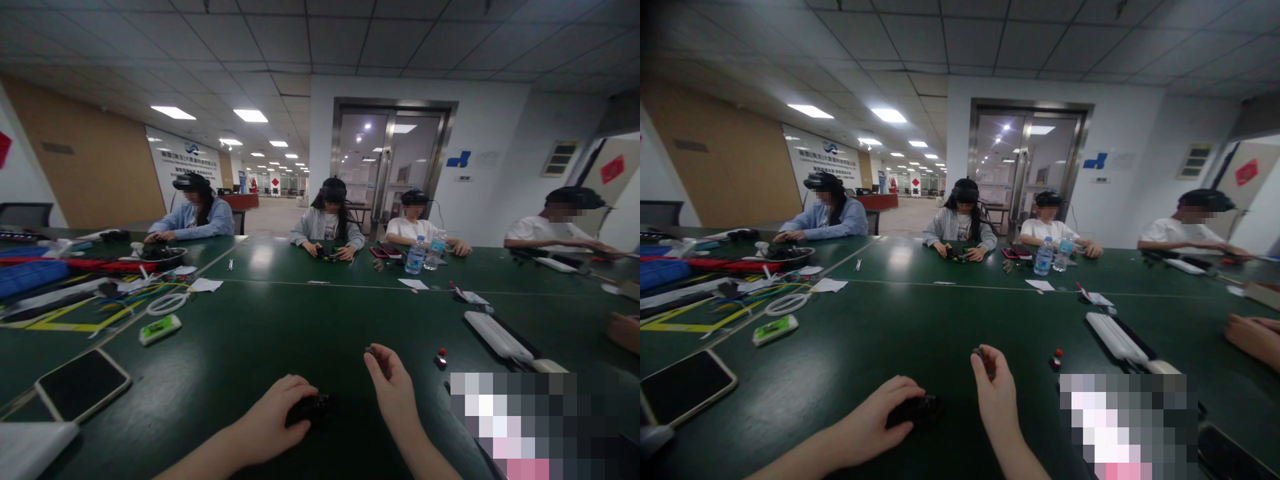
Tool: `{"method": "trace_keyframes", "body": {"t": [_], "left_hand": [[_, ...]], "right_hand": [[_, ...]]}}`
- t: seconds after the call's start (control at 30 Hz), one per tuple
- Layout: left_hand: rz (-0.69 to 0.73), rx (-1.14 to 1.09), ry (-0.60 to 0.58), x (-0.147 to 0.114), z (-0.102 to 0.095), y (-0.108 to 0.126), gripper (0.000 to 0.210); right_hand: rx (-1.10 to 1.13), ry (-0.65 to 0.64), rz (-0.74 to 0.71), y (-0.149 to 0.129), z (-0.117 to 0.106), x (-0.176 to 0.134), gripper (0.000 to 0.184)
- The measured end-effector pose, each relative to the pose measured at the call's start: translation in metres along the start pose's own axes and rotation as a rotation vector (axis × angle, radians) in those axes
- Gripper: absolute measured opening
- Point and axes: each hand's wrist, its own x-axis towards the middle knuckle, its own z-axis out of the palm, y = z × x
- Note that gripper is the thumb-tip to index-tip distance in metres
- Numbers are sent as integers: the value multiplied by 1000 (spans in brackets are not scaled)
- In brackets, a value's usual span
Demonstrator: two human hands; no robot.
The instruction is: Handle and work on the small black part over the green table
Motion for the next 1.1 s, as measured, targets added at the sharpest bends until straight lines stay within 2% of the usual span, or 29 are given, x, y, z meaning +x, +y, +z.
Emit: {"method": "trace_keyframes", "body": {"t": [0.23, 0.5, 0.63, 0.9, 1.1], "left_hand": [[6, 11, -1, 0, 0, 2, 41], [39, 27, 15, 1, 0, 1, 41], [21, 19, 27, 0, 0, 1, 43], [24, 29, 63, 1, 7, -8, 44], [6, 30, 57, 0, 5, -5, 45]], "right_hand": [[-26, -27, -18, 6, 1, 1, 36], [-70, -106, -138, 4, 8, -8, 33], [-205, -222, -208, -2, 12, -15, 25], [-340, -561, -311, -21, 18, -30, 16], [-409, -645, -357, -19, 22, -34, 20]]}}
